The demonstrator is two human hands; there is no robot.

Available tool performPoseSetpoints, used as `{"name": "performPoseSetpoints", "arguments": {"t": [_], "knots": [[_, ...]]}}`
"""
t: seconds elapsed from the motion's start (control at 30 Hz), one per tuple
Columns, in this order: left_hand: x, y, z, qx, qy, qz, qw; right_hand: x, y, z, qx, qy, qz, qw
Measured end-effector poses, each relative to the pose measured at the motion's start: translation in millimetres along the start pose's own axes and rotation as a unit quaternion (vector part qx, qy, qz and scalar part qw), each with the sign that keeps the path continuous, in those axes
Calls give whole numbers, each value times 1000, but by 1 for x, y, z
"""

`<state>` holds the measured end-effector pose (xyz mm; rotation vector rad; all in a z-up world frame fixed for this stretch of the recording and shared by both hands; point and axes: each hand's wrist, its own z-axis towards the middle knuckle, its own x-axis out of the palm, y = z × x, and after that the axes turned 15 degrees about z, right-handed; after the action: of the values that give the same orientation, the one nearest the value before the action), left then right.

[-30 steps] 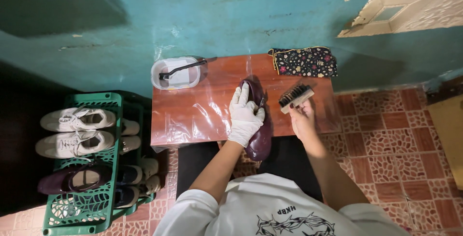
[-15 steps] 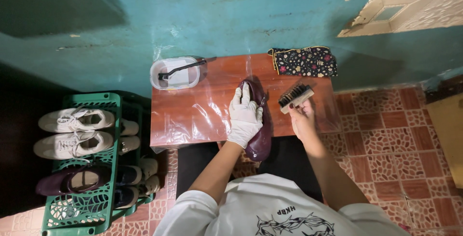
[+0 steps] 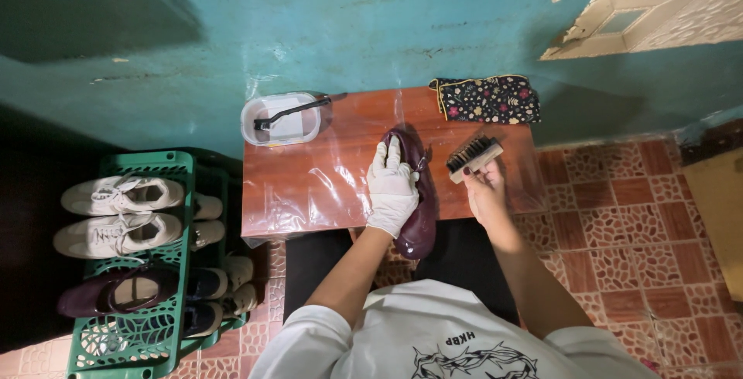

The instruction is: The person cleans a purple shoe using a brush and a cloth. They scrub the sole and the upper part of the shoe, then wipe it down with the cloth.

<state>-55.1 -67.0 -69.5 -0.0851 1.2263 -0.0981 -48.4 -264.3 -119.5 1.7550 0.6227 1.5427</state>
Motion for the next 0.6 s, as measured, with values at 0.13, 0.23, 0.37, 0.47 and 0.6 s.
{"name": "performPoseSetpoints", "arguments": {"t": [0.13, 0.23, 0.37, 0.47, 0.6], "knots": [[3, 3, 3, -17, 46, -4, 999, -4, -4, 3, -3, 2, 3, 1000], [-13, 2, 10, -46, 116, 5, 992, -10, -8, 5, -4, 4, -1, 1000], [-48, -6, 23, -65, 245, -3, 967, -5, -6, 3, -5, -1, -2, 1000], [-59, -11, 29, -75, 306, 4, 949, -9, -8, 4, -1, -2, -7, 1000], [-51, -13, 27, -78, 291, 9, 953, -6, -5, 3, 1, 2, -4, 1000]]}}
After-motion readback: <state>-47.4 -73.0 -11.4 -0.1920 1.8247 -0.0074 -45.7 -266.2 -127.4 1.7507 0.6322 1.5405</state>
